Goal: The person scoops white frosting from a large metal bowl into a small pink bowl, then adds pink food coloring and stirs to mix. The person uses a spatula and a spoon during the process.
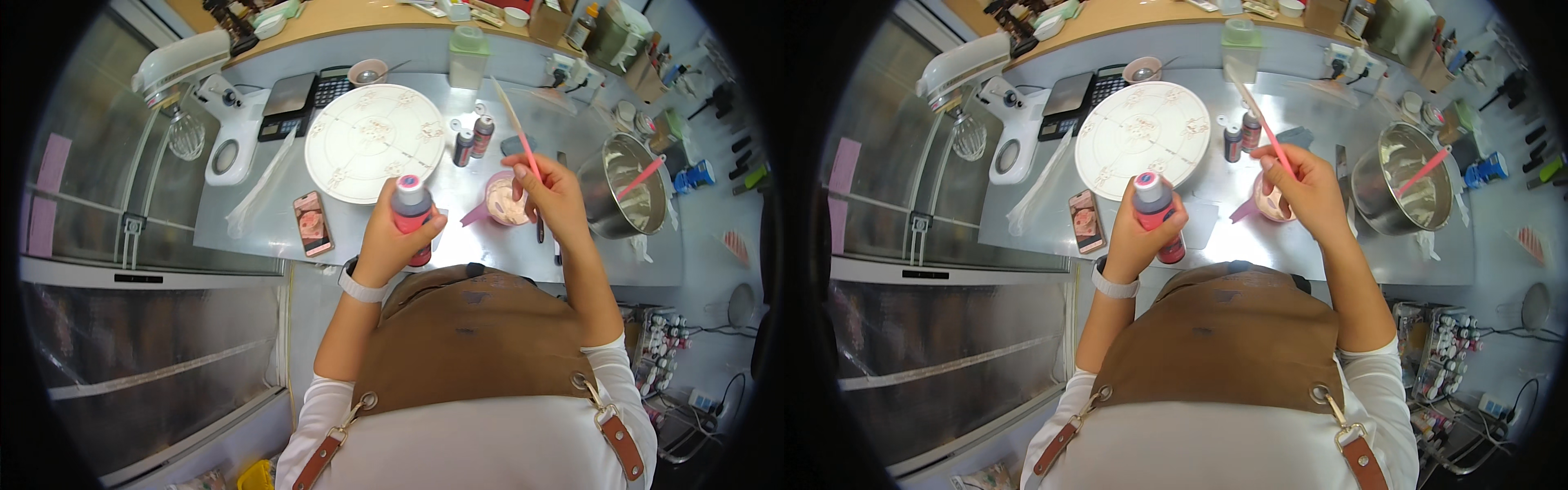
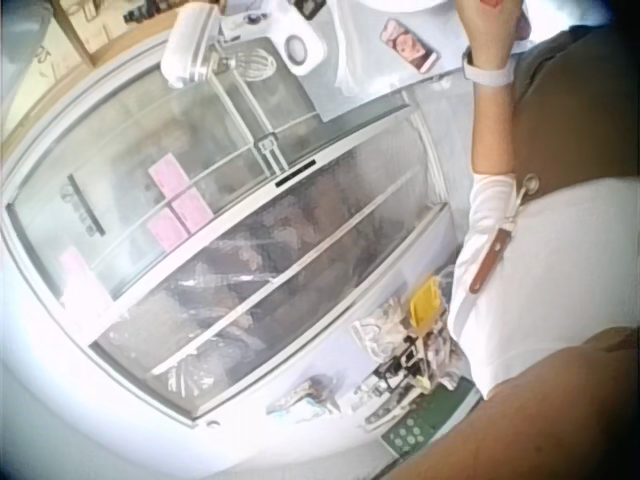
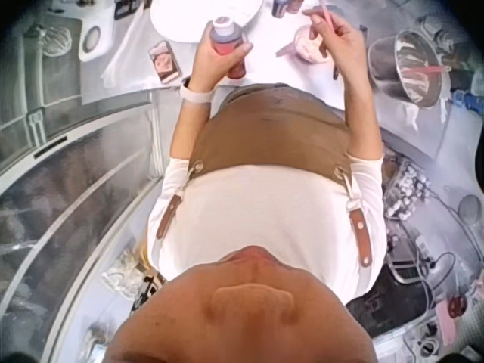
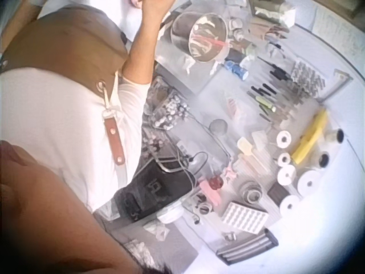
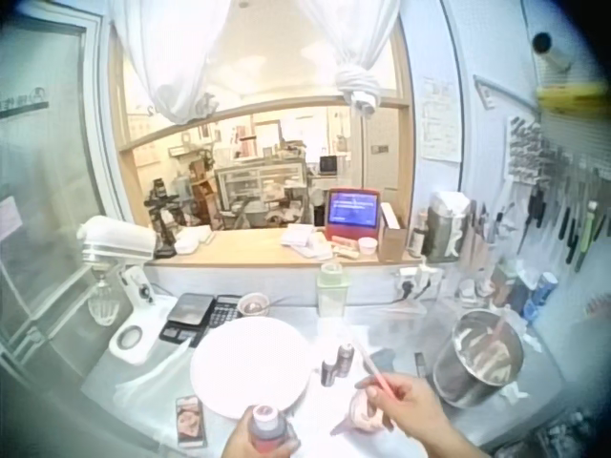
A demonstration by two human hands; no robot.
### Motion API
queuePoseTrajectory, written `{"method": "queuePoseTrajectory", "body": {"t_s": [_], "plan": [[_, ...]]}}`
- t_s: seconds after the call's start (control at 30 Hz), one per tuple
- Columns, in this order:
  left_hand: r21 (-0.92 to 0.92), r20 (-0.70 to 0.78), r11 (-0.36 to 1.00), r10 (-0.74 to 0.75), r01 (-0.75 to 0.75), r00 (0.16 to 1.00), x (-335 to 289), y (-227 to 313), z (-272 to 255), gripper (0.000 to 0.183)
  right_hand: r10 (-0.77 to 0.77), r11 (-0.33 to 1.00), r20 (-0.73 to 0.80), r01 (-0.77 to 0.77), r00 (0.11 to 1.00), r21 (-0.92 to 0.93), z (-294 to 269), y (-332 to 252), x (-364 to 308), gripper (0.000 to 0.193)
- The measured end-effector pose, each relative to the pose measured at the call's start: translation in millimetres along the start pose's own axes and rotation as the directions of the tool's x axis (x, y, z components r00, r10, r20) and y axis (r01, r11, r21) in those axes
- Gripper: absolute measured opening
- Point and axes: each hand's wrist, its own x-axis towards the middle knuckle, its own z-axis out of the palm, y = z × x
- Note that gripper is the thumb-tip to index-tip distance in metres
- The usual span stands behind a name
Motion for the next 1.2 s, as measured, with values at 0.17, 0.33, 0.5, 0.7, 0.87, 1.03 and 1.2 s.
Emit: {"method": "queuePoseTrajectory", "body": {"t_s": [0.17, 0.33, 0.5, 0.7, 0.87, 1.03, 1.2], "plan": [[-0.286, 0.026, 0.954, -0.082, 0.086, 0.996, -7, -25, 4, 0.035, -0.178, 0.897, -0.304, 0.027, 0.936, -0.442, -48, 44, -1, 0.021], [-0.415, 0.076, 0.895, -0.144, 0.162, 0.987, -12, -38, 6, 0.043, -0.277, 0.643, -0.121, 0.091, 0.953, -0.761, -57, 119, -8, 0.017], [-0.392, 0.137, 0.895, -0.174, 0.215, 0.975, -11, -41, 12, 0.053, -0.347, 0.418, -0.058, 0.099, 0.936, -0.903, -38, 172, 5, 0.016], [-0.336, 0.152, 0.906, -0.217, 0.257, 0.964, -11, -45, 9, 0.064, -0.419, 0.505, -0.173, 0.07, 0.891, -0.86, -54, 178, 29, 0.02], [-0.431, 0.17, 0.868, -0.19, 0.247, 0.967, -11, -54, 12, 0.074, -0.389, 0.698, -0.376, 0.002, 0.841, -0.716, -86, 156, 59, 0.015], [-0.507, 0.201, 0.823, -0.178, 0.257, 0.963, -9, -54, 14, 0.072, -0.515, 0.723, -0.188, 0.306, 0.836, -0.619, -100, 145, -10, 0.012], [-0.483, 0.153, 0.812, -0.292, 0.329, 0.944, 3, -53, 13, 0.067, -0.048, 0.986, -0.903, 0.166, 0.427, 0.027, -156, 194, -109, 0.014]]}}
